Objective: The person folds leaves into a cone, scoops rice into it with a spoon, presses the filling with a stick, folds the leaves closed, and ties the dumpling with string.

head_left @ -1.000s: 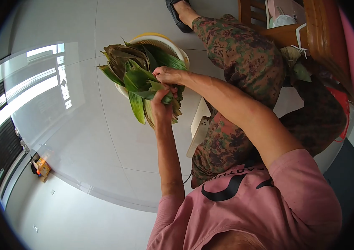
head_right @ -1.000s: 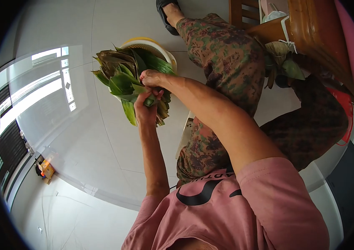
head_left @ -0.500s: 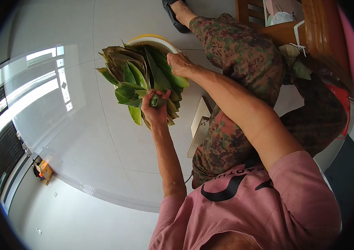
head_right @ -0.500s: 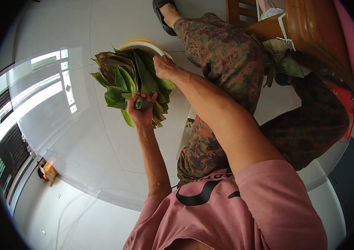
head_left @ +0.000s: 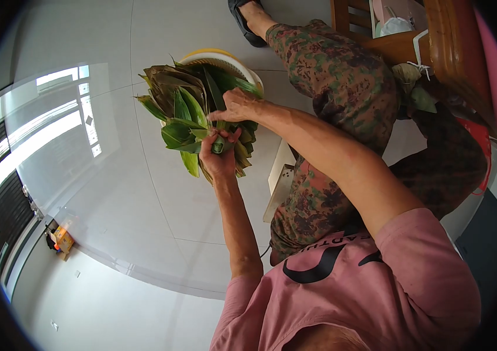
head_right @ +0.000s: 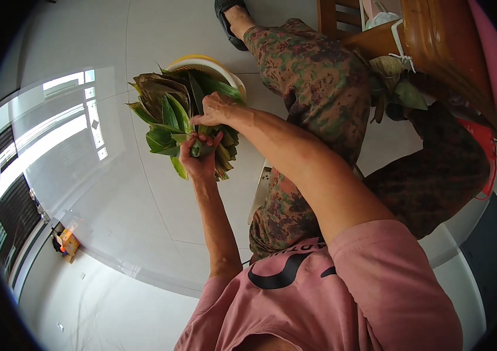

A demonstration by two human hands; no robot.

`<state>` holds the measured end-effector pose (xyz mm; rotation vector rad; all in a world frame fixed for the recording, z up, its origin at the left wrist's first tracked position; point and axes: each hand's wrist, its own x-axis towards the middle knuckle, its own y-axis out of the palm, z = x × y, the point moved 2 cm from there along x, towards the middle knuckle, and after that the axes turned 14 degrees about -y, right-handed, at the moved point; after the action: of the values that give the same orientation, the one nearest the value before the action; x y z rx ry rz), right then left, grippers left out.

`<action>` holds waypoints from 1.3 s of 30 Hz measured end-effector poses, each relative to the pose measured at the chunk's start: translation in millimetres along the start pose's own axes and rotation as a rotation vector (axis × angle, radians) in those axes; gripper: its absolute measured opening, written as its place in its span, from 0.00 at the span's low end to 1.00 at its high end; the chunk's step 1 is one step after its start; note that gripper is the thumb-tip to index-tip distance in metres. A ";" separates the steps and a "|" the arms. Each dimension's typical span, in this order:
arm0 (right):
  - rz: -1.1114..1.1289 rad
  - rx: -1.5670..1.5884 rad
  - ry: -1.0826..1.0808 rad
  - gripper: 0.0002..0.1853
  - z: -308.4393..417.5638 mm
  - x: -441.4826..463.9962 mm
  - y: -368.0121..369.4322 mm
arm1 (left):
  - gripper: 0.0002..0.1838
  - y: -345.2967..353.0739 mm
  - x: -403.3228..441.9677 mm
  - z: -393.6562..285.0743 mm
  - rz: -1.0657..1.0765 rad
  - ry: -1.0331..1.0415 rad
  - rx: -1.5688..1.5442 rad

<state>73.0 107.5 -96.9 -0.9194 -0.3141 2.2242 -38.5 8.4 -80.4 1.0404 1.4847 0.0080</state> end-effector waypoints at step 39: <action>-0.292 1.024 -0.266 0.14 42.7 -142.9 -134.5 | 0.12 98.1 -52.0 0.2 0.388 0.058 0.018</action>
<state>184.5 108.7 70.2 -0.0167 0.5173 1.8460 9.6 35.8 15.8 1.3384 1.3155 0.3021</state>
